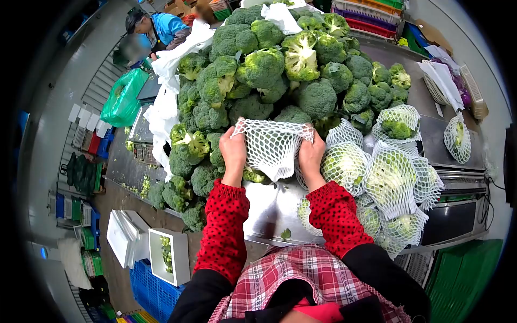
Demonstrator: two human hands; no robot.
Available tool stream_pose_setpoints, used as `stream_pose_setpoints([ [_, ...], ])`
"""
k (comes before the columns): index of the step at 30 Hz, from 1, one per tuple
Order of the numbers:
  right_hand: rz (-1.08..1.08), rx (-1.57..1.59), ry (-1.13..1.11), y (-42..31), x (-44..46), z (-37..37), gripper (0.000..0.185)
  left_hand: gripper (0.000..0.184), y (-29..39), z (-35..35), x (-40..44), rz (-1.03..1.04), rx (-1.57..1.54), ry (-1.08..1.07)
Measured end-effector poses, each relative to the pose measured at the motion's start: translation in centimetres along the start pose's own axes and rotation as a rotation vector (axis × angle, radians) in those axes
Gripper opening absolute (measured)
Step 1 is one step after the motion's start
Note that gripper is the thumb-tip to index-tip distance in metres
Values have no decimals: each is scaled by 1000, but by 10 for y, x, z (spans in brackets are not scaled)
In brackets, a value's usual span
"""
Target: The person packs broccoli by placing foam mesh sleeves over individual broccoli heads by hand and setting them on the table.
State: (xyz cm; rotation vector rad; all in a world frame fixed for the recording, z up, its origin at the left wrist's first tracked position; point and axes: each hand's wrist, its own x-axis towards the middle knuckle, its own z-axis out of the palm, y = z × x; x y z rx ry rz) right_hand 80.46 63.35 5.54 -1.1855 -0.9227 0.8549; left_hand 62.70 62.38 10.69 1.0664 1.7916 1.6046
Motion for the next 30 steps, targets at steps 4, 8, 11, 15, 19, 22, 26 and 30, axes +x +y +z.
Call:
stream_pose_setpoints([
  [4, 5, -188, -2, -3, -5, -1, 39, 39, -9, -1, 2, -15, -68, -119],
  [8, 449, 371, -355, -33, 0, -27, 39, 33, -4, -37, -19, 38, 41, -414],
  [11, 877, 824, -614, -51, -24, -57, 28, 34, 35, -54, -83, -538, -971, -652],
  [15, 1216, 1245, -758, -56, -74, -95, 29, 28, 22, -59, -144, -745, -1026, -620],
  [19, 734, 461, -866, -34, -128, -125, 22, 36, -20, -80, -196, -1064, -972, -366],
  [22, 354, 76, -985, -28, -170, -135, 26, 37, -66, -100, -225, -856, -906, -159],
  [26, 1605, 884, -756, 15, -181, -124, 29, 42, -79, -121, -210, -619, -668, -36],
  [30, 1183, -237, -1221, -28, -159, -119, 31, 52, -107, -121, -196, -893, -174, -221],
])
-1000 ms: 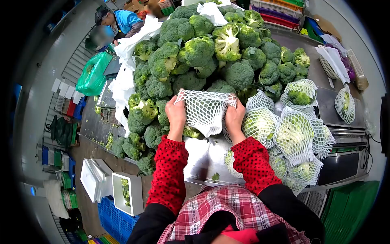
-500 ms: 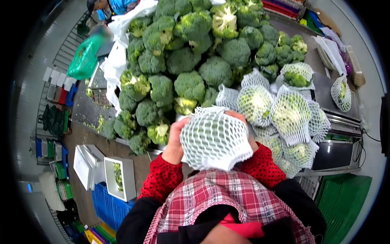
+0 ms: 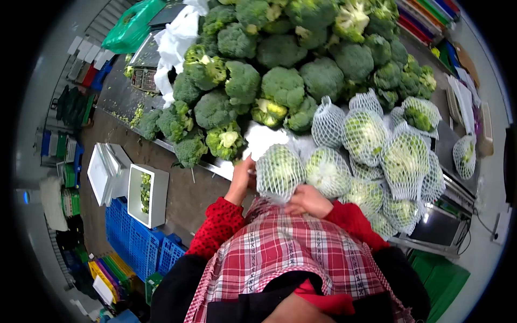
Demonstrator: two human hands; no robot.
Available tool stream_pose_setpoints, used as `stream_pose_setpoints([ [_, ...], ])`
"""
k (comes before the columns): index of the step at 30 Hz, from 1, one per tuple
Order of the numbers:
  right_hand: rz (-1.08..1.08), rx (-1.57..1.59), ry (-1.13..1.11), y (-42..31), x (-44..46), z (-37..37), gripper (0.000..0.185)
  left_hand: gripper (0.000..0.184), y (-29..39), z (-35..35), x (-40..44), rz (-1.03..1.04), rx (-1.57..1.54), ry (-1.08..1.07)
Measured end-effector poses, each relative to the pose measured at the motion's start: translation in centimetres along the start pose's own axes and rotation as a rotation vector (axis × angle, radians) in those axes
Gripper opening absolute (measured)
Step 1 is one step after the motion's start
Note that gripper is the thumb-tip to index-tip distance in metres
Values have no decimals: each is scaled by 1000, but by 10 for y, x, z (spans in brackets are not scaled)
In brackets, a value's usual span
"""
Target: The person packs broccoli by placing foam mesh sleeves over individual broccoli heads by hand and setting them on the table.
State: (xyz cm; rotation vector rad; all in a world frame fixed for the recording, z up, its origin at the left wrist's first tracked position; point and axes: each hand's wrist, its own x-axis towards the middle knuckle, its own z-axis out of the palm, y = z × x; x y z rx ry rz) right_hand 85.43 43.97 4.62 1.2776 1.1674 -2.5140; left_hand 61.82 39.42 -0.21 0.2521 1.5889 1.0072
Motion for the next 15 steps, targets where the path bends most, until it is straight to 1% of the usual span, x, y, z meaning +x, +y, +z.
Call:
stream_pose_setpoints([
  [1, -126, -303, 52, 1, -7, -7, 27, 51, 7, 7, -1, 44, 164, -4],
  [2, -383, -760, 274, -14, -20, -9, 21, 53, -9, 10, 14, 296, 189, 32],
  [4, -655, -648, 575, -40, -21, -11, 23, 60, -19, 18, 14, 482, 397, 34],
  [5, -735, -674, 573, -55, -18, -13, 41, 60, -20, 22, 12, 427, 317, 4],
  [6, -761, -694, 587, -63, -8, -18, 41, 60, -21, 27, 11, 372, 242, -34],
  [8, -857, -1153, 593, -62, 26, -31, 62, 53, -27, 22, 14, 273, 55, -95],
  [9, -653, -1064, 395, -60, 28, -35, 75, 48, -25, 18, 4, 277, -159, -133],
  [10, -732, -912, 337, -62, 20, -33, 73, 45, -9, 25, -9, 255, -360, -203],
  [12, -848, -763, 348, -77, -13, -24, 74, 41, 38, 45, -41, 301, -489, -241],
  [13, -871, -858, 502, -79, -30, -23, 71, 41, 47, 54, -39, 351, -377, -261],
  [14, -892, -972, 636, -88, -45, -25, 68, 42, 67, 74, -48, 340, -325, -313],
  [15, -948, -1026, 818, -100, -61, -34, 63, 41, 87, 103, -59, 390, -295, -391],
])
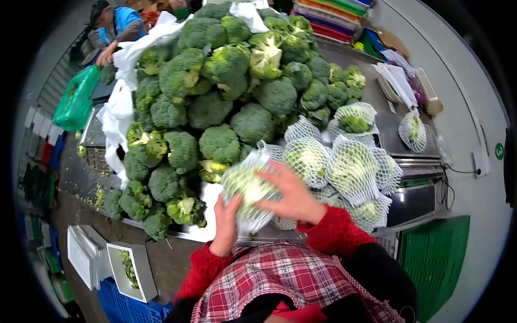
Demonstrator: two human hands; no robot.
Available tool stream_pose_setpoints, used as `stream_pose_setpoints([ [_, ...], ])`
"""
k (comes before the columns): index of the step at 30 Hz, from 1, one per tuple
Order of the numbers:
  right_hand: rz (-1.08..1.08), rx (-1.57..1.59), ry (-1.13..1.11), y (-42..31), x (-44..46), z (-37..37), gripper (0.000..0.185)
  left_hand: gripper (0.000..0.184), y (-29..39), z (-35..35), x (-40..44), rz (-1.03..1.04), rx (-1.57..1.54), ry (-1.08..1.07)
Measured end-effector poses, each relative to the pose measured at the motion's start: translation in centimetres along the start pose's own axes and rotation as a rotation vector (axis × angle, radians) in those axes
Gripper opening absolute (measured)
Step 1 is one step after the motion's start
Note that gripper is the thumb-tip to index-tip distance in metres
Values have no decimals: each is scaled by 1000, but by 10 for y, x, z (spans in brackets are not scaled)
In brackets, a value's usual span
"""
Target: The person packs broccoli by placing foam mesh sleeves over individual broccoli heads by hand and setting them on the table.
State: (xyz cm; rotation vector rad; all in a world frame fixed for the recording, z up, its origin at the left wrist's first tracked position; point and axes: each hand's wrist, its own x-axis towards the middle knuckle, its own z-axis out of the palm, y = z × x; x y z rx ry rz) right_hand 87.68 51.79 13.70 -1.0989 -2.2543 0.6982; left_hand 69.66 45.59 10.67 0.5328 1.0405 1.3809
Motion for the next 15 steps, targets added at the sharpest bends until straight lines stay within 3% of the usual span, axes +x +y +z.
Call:
stream_pose_setpoints([
  [3, -42, -254, 364, 24, 24, -83, 45, 48, -14, 78, 42, 5, 41, -260],
  [5, 60, -170, 480, 60, 43, -139, 36, 72, -9, 119, 63, -226, 266, -501],
  [6, 130, -225, 431, 81, 49, -159, 34, 83, -14, 129, 60, -140, 361, -526],
  [7, 295, -264, 350, 119, 54, -171, 35, 80, -30, 129, 59, 82, 519, -531],
  [8, 450, -154, 228, 162, 60, -176, 39, 74, -33, 124, 56, 116, 541, -596],
  [9, 558, -255, 87, 204, 65, -173, 36, 69, -33, 117, 54, 147, 572, -665],
  [10, 450, -448, 34, 242, 61, -161, 30, 60, -31, 107, 55, 200, 651, -673],
  [11, 233, -499, -51, 218, 66, -162, 24, 52, -26, 95, 58, 254, 734, -681],
  [13, 347, -797, -103, 185, 92, -160, 24, 44, -9, 71, 62, 313, 760, -578],
  [15, 279, -669, 242, 143, 143, -157, 28, 36, 12, 50, 66, 262, 800, -464],
])
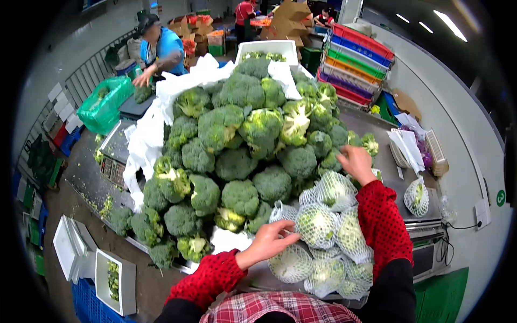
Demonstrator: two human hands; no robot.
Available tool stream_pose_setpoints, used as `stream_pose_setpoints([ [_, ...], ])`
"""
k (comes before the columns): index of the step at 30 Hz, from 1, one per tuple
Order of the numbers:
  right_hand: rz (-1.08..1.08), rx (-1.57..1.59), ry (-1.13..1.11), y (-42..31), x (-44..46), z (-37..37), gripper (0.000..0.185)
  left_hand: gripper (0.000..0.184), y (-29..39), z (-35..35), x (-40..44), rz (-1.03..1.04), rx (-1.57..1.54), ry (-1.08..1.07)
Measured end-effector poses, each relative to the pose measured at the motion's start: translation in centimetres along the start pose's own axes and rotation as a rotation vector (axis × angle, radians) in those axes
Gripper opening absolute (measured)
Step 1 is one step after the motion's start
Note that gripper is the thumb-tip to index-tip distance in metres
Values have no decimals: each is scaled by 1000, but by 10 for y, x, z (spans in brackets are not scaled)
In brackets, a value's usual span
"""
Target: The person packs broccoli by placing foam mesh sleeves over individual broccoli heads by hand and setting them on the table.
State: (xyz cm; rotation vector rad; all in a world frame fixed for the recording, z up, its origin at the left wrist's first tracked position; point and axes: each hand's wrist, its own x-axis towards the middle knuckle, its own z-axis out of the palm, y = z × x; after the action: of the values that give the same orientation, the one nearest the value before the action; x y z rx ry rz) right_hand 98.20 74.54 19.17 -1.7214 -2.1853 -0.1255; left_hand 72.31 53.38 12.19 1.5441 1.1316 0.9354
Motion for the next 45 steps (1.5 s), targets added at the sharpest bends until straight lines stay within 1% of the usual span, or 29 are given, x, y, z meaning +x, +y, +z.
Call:
stream_pose_setpoints([
  [2, -176, 419, 219, -39, 58, -1, 32, 35, -18, -12, -2, 5, -47, 156],
  [4, -208, 570, 353, -85, 118, 6, 34, 29, -19, -17, -7, -1, -104, 212],
  [6, -192, 400, 537, -113, 185, 41, 39, 29, -18, -23, -13, -46, -117, 182],
  [8, -138, 443, 502, -126, 232, 78, 38, 28, -26, -30, -18, -52, -193, 205],
  [9, -130, 576, 305, -125, 242, 72, 37, 28, -20, -38, -20, -39, -180, 243],
  [10, -185, 586, 346, -124, 249, 69, 31, 27, -13, -46, -26, -31, -170, 279],
  [12, -166, 805, 506, -142, 215, 28, 22, 26, -8, -65, -34, 67, 34, 411],
  [14, -253, 788, 479, -159, 145, -25, 15, 26, 6, -81, -28, 419, 465, 645],
  [16, -356, 951, 63, -160, 70, -44, 15, 42, 43, -89, -11, 710, 622, 691],
  [18, -197, 1159, -553, -176, -16, -70, 18, 42, 66, -86, 2, 923, 753, 666],
  [20, 66, 1487, -794, -176, -74, -63, 24, 37, 59, -76, 2, 970, 714, 473],
  [22, 210, 1707, -807, -166, -119, -26, 23, 33, 45, -55, -17, 836, 494, 398],
  [24, 495, 1916, -709, -174, -159, -9, 21, 30, 43, -46, -34, 765, 431, 336],
  [26, 458, 2067, -749, -172, -188, -12, 28, 24, 28, -40, -48, 580, 310, 365],
  [28, 271, 2041, -622, -184, -209, -10, 43, 12, 22, -22, -61, 362, -92, 444],
  [29, 111, 1945, -478, -188, -216, -6, 44, 11, 20, -17, -68, 275, -173, 451],
  [30, 113, 1954, -483, -190, -219, -3, 44, 11, 16, -14, -73, 193, -252, 458],
  [31, -132, 1614, -311, -190, -221, -1, 39, 11, 12, -13, -78, 186, -248, 463],
  [32, -354, 1253, -145, -190, -222, -1, 35, 11, 7, -12, -82, 71, -394, 454],
  [33, -362, 1215, -52, -195, -221, -1, 17, 12, 6, -11, -85, -39, -540, 442],
  [34, -370, 1216, -54, -195, -219, 1, 17, 12, 6, -13, -88, -35, -540, 449],
  [36, -395, 1110, 28, -194, -216, 5, 11, 16, 11, -17, -96, -273, -985, 431],
  [37, -293, 1179, -45, -194, -215, 4, 3, 25, 18, -17, -98, -178, -1025, 365],
  [38, -42, 1394, -182, -197, -216, 7, 4, 25, 17, -18, -97, -170, -1025, 372],
  [40, 301, 1719, -461, -197, -207, 5, 10, 31, 14, -21, -100, 139, -454, 316],
  [41, 380, 1904, -594, -196, -207, 18, 12, 34, 13, -28, -100, 151, -169, 341],
  [42, 382, 1903, -601, -200, -209, 21, 12, 26, 14, -36, -96, 349, 204, 430],
  [44, 703, 2083, -766, -211, -214, 28, 13, 18, 12, -46, -98, 464, 288, 474],
  [45, 640, 2080, -740, -208, -220, 41, 13, 15, 9, -50, -97, 525, 240, 513],
])
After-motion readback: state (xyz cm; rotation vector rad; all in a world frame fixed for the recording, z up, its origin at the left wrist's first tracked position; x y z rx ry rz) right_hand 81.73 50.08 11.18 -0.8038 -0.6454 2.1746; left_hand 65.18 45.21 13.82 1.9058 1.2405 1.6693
